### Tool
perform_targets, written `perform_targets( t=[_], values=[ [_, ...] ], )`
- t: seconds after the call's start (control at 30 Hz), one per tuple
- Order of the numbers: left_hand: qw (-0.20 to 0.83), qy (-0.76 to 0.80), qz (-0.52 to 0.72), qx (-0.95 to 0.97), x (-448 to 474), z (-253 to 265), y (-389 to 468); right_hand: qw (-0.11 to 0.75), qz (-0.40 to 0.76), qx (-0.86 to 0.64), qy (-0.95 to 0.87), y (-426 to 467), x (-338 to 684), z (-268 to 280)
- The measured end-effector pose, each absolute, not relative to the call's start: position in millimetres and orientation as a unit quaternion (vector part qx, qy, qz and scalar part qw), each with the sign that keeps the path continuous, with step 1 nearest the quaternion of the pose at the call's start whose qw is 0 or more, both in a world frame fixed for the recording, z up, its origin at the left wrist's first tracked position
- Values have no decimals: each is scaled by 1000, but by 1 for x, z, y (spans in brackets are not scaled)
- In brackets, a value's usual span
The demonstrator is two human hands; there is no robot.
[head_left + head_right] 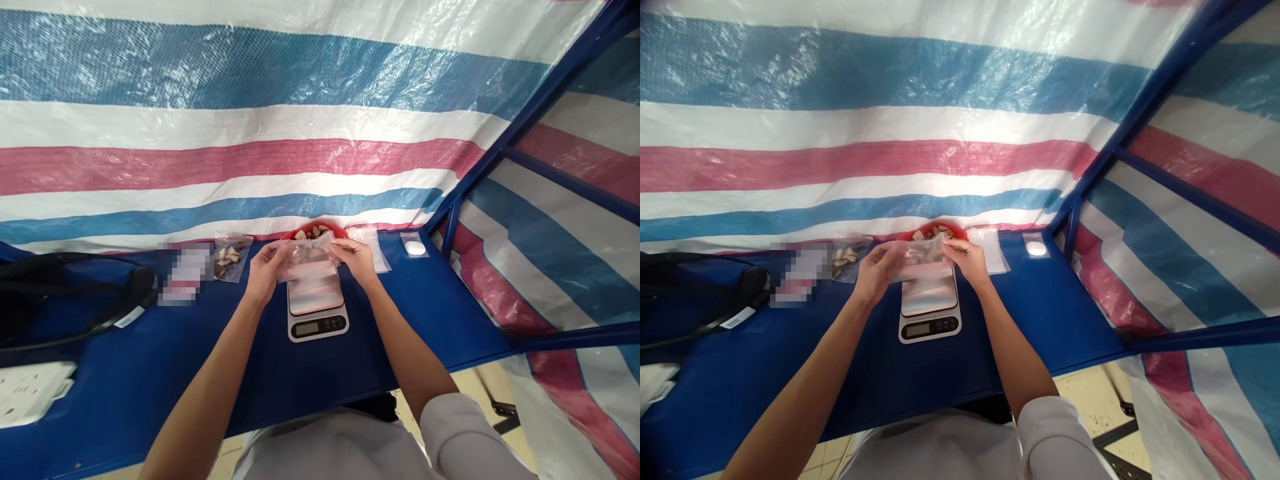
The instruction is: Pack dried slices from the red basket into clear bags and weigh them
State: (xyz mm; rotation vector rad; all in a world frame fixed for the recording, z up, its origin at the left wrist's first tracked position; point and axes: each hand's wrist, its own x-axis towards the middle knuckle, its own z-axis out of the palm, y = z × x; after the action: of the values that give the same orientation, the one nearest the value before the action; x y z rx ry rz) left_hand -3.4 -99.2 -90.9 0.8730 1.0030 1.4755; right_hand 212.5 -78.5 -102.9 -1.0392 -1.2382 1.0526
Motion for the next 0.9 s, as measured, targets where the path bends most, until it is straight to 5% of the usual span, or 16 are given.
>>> perform_targets(
  t=[0.37,0.67,0.9],
  values=[
    [483,483,603,412,-23,-97,-105,572,465,-447,-506,-85,221,-109],
    [424,521,433,602,-46,-67,-101,506,468,-425,-587,-82,217,-105],
    [480,466,306,678,-20,-54,-85,464,414,-408,-669,-74,207,-98]
  ],
)
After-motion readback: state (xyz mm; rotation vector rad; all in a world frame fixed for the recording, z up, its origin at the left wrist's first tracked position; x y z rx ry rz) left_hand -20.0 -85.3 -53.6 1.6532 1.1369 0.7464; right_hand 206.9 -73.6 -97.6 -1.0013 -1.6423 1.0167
